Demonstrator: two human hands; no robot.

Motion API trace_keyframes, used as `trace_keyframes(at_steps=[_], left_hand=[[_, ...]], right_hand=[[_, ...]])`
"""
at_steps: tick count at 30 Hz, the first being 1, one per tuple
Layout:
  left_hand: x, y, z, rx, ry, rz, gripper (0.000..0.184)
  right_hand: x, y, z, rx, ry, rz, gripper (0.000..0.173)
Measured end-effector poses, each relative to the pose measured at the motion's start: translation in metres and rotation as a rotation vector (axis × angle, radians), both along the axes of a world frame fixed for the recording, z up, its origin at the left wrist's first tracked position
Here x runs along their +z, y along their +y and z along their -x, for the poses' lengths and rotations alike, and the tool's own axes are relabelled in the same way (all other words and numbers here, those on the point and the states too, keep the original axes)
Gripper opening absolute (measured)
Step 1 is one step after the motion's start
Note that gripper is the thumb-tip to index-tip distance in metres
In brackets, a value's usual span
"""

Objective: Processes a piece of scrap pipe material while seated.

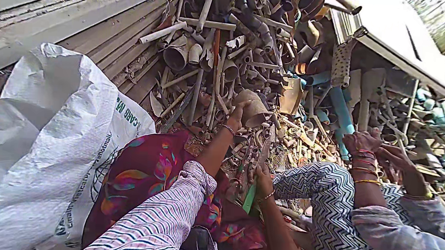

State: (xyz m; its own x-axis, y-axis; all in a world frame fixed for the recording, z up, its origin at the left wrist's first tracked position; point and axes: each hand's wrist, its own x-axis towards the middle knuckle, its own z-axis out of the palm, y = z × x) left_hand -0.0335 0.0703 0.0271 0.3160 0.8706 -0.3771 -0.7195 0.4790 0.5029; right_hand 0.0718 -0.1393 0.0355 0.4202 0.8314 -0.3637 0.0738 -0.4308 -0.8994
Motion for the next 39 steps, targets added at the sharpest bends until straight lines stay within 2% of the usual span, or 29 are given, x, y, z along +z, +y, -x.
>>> trace_keyframes(at_steps=[2, 4, 8, 12, 16, 20, 24, 30, 36, 39], left_hand=[[-0.001, 0.005, 0.008, -0.044, 0.037, -0.008, 0.04], [-0.002, 0.005, 0.011, -0.075, 0.074, -0.018, 0.045], [-0.009, -0.001, 0.005, -0.091, 0.14, 0.034, 0.059], [-0.025, -0.003, -0.007, -0.068, 0.184, 0.063, 0.056], [-0.026, -0.007, -0.022, -0.076, 0.306, 0.061, 0.069], [-0.028, -0.012, -0.035, -0.11, 0.396, 0.045, 0.077], [-0.026, -0.019, -0.045, -0.129, 0.419, 0.054, 0.081], [-0.025, -0.031, -0.058, -0.055, 0.436, 0.041, 0.084], [-0.018, -0.042, -0.067, -0.021, 0.418, 0.041, 0.077], [-0.024, -0.043, -0.071, 0.002, 0.415, 0.017, 0.075]], right_hand=[[0.016, 0.003, -0.025, 0.298, -0.561, 0.016, 0.044], [0.026, 0.005, -0.035, 0.462, -0.944, 0.115, 0.055], [0.026, 0.017, -0.027, 0.526, -1.189, 0.111, 0.057], [0.021, 0.038, -0.012, 0.649, -1.191, 0.374, 0.068], [0.021, 0.049, -0.018, 0.642, -1.177, 0.513, 0.071], [0.009, 0.051, -0.034, 0.614, -1.183, 0.528, 0.077], [0.004, 0.051, -0.036, 0.602, -1.175, 0.557, 0.075], [-0.003, 0.047, -0.045, 0.556, -1.143, 0.495, 0.078], [-0.005, 0.043, -0.043, 0.548, -1.094, 0.491, 0.076], [-0.016, 0.038, -0.041, 0.606, -1.037, 0.443, 0.075]])
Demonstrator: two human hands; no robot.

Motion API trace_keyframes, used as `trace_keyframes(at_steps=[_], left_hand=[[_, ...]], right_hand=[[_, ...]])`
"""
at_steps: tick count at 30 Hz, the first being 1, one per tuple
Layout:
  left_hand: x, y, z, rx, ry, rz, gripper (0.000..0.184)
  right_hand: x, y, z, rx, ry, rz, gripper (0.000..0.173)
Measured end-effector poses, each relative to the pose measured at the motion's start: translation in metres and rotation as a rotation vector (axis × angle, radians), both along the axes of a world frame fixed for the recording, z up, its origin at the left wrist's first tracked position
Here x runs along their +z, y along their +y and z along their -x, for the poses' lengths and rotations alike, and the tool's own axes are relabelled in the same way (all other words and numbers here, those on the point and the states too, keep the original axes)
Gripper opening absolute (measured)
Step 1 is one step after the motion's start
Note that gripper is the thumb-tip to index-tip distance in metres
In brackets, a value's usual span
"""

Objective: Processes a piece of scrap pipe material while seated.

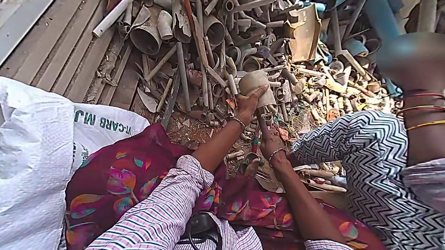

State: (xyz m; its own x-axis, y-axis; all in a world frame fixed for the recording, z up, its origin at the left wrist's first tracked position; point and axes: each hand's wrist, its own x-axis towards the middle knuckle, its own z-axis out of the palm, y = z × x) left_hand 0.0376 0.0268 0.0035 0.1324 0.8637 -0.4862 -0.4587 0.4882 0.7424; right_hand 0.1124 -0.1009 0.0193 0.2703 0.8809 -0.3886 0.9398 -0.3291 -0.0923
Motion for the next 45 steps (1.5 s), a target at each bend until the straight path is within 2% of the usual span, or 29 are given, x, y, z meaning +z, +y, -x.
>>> trace_keyframes(at_steps=[5, 11, 16, 19, 21, 24, 27, 30, 34, 38, 45], left_hand=[[0.007, -0.002, 0.005, -0.028, -0.01, 0.08, 0.074], [0.002, -0.003, 0.001, -0.049, 0.04, 0.057, 0.076], [0.002, -0.002, 0.001, -0.06, 0.041, 0.023, 0.07], [-0.004, -0.001, -0.002, -0.062, 0.032, 0.022, 0.066], [-0.009, 0.002, 0.0, -0.078, 0.018, 0.042, 0.07], [-0.006, 0.005, 0.001, -0.08, 0.042, 0.039, 0.065], [0.0, -0.001, 0.0, -0.082, 0.065, 0.009, 0.065], [-0.004, -0.001, 0.0, -0.076, 0.077, 0.028, 0.067], [-0.001, 0.002, 0.003, -0.072, 0.099, 0.016, 0.069], [-0.001, 0.001, 0.006, -0.068, 0.131, -0.026, 0.069], [-0.001, 0.006, 0.009, -0.057, 0.049, 0.003, 0.069]], right_hand=[[0.001, -0.005, -0.007, -0.002, 0.039, -0.176, 0.071], [0.017, -0.003, 0.011, -0.039, 0.052, 0.056, 0.073], [0.007, 0.002, -0.008, -0.049, 0.022, -0.003, 0.077], [0.002, 0.002, -0.003, 0.006, 0.126, 0.041, 0.082], [0.004, 0.001, -0.001, 0.02, 0.158, 0.038, 0.083], [0.003, 0.001, -0.01, -0.005, 0.084, -0.06, 0.083], [-0.001, 0.002, -0.01, 0.038, 0.092, -0.001, 0.079], [0.002, 0.002, -0.001, 0.065, 0.122, 0.042, 0.083], [0.008, 0.004, -0.01, -0.017, 0.056, 0.055, 0.086], [-0.003, -0.001, -0.009, -0.021, 0.119, 0.079, 0.087], [0.009, 0.0, -0.009, -0.038, 0.074, -0.024, 0.088]])
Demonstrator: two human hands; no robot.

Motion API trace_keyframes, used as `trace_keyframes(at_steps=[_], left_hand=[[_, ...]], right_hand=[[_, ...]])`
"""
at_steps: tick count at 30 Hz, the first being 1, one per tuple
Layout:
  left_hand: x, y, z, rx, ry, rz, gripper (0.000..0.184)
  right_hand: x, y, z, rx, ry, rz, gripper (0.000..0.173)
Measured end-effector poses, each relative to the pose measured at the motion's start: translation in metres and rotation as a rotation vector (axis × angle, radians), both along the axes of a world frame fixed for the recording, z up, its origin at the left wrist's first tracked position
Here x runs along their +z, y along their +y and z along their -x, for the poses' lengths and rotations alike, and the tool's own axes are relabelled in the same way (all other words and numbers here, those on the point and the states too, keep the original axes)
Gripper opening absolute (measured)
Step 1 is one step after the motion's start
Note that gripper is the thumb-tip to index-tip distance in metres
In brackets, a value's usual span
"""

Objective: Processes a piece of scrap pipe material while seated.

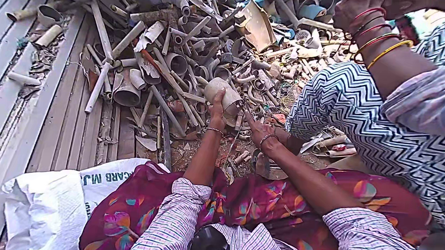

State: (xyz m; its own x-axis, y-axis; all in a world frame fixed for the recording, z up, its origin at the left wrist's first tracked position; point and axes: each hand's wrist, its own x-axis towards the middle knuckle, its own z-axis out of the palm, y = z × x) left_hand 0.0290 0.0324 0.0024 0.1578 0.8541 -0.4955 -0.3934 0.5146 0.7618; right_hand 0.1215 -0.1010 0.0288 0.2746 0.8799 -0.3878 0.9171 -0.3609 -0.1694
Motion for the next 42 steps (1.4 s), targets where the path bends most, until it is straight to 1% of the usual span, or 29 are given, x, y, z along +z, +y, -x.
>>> trace_keyframes(at_steps=[1, 4, 7, 8, 9, 12, 15, 18, 20, 21, 24, 26, 28, 30, 33, 35, 37, 39, 42], left_hand=[[-0.002, 0.001, 0.0, 0.003, -0.01, -0.01, 0.067], [-0.003, 0.0, 0.001, 0.001, -0.039, -0.03, 0.06], [-0.006, -0.001, 0.001, 0.015, -0.049, 0.0, 0.058], [-0.007, 0.0, 0.001, 0.019, -0.061, 0.01, 0.057], [-0.008, 0.002, 0.002, 0.013, -0.077, 0.005, 0.056], [-0.007, 0.004, 0.002, -0.006, -0.099, -0.038, 0.049], [-0.006, -0.001, -0.002, -0.051, -0.086, -0.076, 0.045], [-0.008, -0.005, -0.004, -0.074, -0.102, -0.065, 0.045], [-0.005, -0.008, -0.004, -0.076, -0.088, -0.071, 0.044], [-0.002, -0.009, -0.006, -0.074, -0.062, -0.063, 0.047], [0.002, -0.013, -0.009, -0.068, -0.005, -0.057, 0.05], [0.0, -0.011, -0.008, -0.066, 0.001, -0.062, 0.049], [0.001, -0.012, -0.007, -0.064, 0.014, -0.058, 0.049], [0.002, -0.013, -0.009, -0.059, 0.037, -0.061, 0.051], [-0.004, -0.012, -0.009, -0.065, 0.041, -0.05, 0.057], [-0.003, -0.012, -0.008, -0.05, 0.052, -0.033, 0.058], [0.001, -0.013, -0.009, -0.045, 0.072, -0.032, 0.06], [0.005, -0.016, -0.009, -0.041, 0.088, -0.026, 0.063], [0.001, -0.014, -0.007, -0.023, 0.074, -0.028, 0.058]], right_hand=[[-0.005, -0.001, 0.001, 0.008, 0.003, -0.019, 0.088], [-0.01, -0.002, 0.007, 0.021, 0.037, 0.033, 0.087], [-0.011, -0.004, 0.016, 0.115, 0.129, 0.071, 0.082], [-0.009, -0.004, 0.018, 0.141, 0.14, 0.087, 0.083], [-0.008, -0.003, 0.02, 0.137, 0.14, 0.088, 0.084], [-0.01, 0.0, 0.009, 0.063, 0.095, -0.01, 0.087], [-0.013, 0.002, 0.008, 0.089, 0.109, 0.008, 0.087], [-0.01, 0.001, 0.011, 0.104, 0.131, 0.035, 0.091], [-0.01, 0.001, 0.004, 0.056, 0.101, -0.003, 0.092], [-0.01, 0.001, 0.002, 0.039, 0.095, -0.017, 0.093], [-0.013, -0.003, 0.006, 0.094, 0.146, -0.016, 0.086], [-0.014, -0.001, 0.008, 0.119, 0.145, 0.0, 0.083], [-0.007, 0.001, 0.003, 0.068, 0.103, 0.042, 0.086], [-0.008, 0.001, -0.001, 0.034, 0.079, 0.035, 0.087], [-0.014, -0.004, 0.008, 0.077, 0.155, 0.0, 0.083], [-0.012, -0.004, 0.008, 0.089, 0.128, -0.01, 0.085], [-0.004, -0.002, 0.003, 0.045, 0.071, 0.037, 0.087], [-0.004, -0.002, 0.005, 0.047, 0.085, 0.061, 0.088], [-0.012, -0.004, 0.012, 0.1, 0.155, 0.015, 0.081]])
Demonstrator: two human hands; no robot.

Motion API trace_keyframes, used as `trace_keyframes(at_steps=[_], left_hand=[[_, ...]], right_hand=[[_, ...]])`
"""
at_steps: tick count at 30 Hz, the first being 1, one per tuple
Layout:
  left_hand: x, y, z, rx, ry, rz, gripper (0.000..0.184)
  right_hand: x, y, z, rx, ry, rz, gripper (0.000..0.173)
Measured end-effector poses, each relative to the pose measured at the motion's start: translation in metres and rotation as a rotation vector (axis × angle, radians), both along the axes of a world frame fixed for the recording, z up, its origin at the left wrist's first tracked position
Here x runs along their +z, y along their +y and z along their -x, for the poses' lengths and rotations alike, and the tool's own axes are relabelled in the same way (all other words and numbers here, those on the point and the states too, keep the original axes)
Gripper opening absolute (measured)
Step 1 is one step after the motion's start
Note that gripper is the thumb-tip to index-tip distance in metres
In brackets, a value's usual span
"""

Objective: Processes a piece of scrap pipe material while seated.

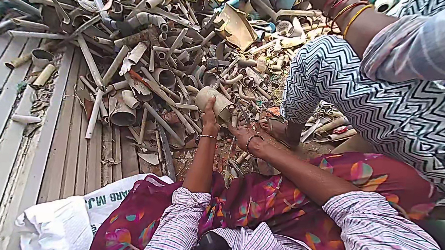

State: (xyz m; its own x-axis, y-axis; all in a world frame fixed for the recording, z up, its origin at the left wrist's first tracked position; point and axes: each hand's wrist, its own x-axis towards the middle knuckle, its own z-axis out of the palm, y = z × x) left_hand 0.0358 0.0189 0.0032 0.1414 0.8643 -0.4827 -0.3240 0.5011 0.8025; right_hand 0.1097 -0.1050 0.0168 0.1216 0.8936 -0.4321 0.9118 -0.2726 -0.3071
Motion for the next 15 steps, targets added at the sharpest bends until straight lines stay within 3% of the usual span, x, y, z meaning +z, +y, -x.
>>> trace_keyframes(at_steps=[4, 8, 12, 15], left_hand=[[0.004, 0.0, -0.001, -0.01, 0.008, -0.017, 0.053], [0.001, -0.001, 0.0, 0.004, 0.006, -0.009, 0.056], [-0.002, 0.001, 0.0, -0.02, 0.028, -0.006, 0.056], [-0.004, -0.001, -0.003, 0.001, 0.026, -0.018, 0.057]], right_hand=[[0.009, 0.003, -0.01, -0.055, -0.094, 0.037, 0.083], [0.005, 0.001, 0.003, 0.017, -0.028, 0.063, 0.081], [-0.003, 0.002, -0.012, -0.046, -0.08, -0.024, 0.086], [0.0, -0.003, 0.001, 0.028, -0.019, 0.032, 0.076]])
